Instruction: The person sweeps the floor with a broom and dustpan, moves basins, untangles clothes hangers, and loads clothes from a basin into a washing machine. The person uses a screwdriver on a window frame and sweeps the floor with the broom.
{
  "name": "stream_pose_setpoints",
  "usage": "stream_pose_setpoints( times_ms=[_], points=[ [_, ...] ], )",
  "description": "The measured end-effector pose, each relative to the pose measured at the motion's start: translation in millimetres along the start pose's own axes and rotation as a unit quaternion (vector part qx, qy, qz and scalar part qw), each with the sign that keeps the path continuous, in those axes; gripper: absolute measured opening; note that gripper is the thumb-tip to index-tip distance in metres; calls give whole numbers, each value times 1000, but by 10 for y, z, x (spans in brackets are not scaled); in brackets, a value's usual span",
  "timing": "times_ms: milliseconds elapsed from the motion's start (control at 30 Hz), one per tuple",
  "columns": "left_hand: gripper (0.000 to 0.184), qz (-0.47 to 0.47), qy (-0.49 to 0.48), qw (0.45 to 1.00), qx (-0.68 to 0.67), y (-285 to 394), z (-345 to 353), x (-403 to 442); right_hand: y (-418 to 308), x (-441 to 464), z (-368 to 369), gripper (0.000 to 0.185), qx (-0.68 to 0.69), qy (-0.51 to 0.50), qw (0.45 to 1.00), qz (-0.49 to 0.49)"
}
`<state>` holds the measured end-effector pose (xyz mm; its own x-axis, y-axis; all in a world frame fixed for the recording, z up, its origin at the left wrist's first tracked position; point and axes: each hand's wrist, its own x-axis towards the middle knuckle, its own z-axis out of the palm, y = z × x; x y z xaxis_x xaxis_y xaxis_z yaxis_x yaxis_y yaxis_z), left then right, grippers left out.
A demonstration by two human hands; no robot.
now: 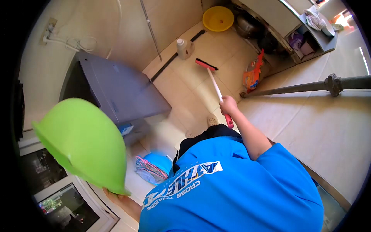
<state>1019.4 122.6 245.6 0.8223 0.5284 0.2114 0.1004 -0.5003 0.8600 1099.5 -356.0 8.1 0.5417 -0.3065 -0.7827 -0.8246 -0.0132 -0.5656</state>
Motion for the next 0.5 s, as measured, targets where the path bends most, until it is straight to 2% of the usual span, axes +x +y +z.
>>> stream_pose_setpoints(
  times_ms=[33, 67, 167, 300, 367, 500],
  points=[
    [39, -151, -45, 971, -177, -8, -52, 255, -71, -77, 28, 41, -8, 29, 1000, 3],
    [40, -310, -36, 891, -331, -24, -118, 510, 28, -29, 5, 40, 22, 37, 999, 8],
    [39, -284, -13, 896, -342, 326, 308, 699, 9, -70, -48, 34, 88, 53, 995, 13],
    [37, -227, -57, 906, -352, 431, 618, 1073, 36, -61, -148, 21, 110, 69, 991, 13],
    [37, -207, -18, 913, -351, 491, 807, 1238, 20, -59, -210, 20, 109, 61, 992, 19],
    [37, -152, -53, 913, -375, 601, 1106, 1505, -115, -182, -186, 19, 123, 68, 990, 22]
  ],
)
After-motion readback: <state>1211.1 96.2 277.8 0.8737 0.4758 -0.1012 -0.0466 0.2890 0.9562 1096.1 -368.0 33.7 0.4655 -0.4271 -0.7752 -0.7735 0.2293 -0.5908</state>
